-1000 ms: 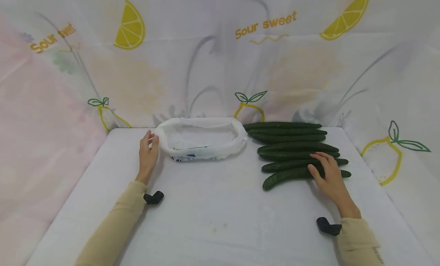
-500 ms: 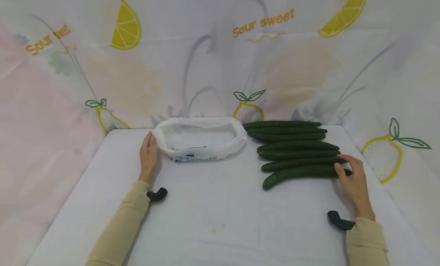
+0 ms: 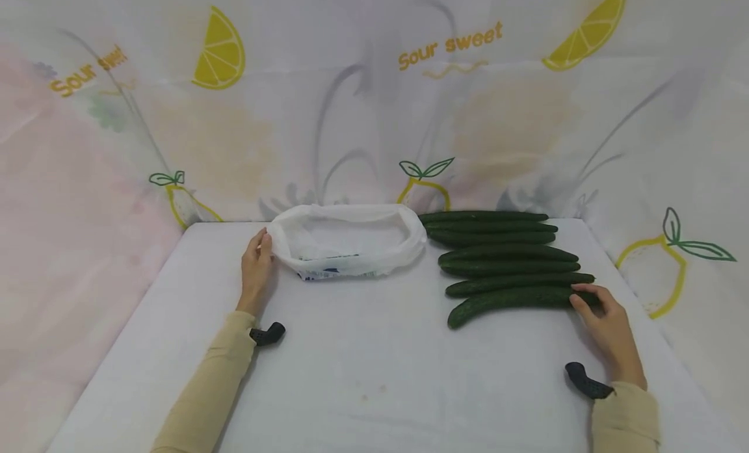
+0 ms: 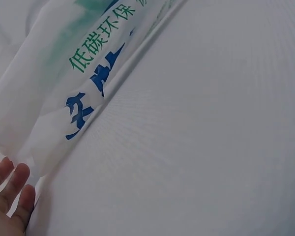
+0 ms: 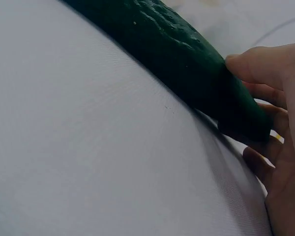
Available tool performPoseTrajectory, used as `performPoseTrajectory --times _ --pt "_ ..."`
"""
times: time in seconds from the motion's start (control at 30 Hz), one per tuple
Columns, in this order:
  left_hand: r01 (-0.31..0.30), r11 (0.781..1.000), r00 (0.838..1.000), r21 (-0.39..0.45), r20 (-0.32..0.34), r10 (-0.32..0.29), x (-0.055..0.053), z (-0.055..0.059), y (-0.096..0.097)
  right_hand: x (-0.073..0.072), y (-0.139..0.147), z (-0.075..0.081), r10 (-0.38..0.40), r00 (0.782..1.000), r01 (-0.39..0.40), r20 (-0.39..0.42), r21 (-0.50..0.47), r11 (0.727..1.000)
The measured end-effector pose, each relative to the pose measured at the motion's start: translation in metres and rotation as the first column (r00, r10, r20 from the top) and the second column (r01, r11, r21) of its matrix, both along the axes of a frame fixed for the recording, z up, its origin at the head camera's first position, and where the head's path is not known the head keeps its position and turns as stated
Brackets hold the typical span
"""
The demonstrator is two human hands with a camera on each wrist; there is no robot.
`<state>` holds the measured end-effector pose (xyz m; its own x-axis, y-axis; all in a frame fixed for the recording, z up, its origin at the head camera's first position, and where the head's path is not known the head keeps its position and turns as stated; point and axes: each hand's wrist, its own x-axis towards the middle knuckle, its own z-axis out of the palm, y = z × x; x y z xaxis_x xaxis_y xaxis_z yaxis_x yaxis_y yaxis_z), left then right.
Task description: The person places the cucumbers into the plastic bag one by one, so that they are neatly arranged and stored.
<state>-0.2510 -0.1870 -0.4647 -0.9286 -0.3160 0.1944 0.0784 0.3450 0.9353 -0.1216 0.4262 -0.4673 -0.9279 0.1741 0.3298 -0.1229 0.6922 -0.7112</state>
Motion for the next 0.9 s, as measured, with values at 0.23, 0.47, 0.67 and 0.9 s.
performPoseTrajectory --times 0.23,0.47,0.67,0.9 --pt "0.009 1.0 1.0 -0.001 -0.003 -0.009 0.002 -0.002 -0.001 0.007 0.005 0.005 0.047 0.973 -0.051 0.225 0.01 0.999" --pt "0.011 1.0 1.0 -0.027 0.006 -0.01 0.002 -0.003 -0.001 0.007 0.008 0.011 0.091 0.943 -0.102 0.321 0.019 0.995" --pt "0.01 0.999 1.0 -0.044 0.01 -0.009 0.002 -0.004 0.001 0.006 0.007 0.014 0.097 0.923 -0.114 0.372 0.025 0.993" --pt "0.009 0.999 1.0 -0.044 0.018 -0.009 0.002 -0.005 0.001 0.003 0.005 0.022 0.117 0.915 -0.164 0.385 0.092 0.982"
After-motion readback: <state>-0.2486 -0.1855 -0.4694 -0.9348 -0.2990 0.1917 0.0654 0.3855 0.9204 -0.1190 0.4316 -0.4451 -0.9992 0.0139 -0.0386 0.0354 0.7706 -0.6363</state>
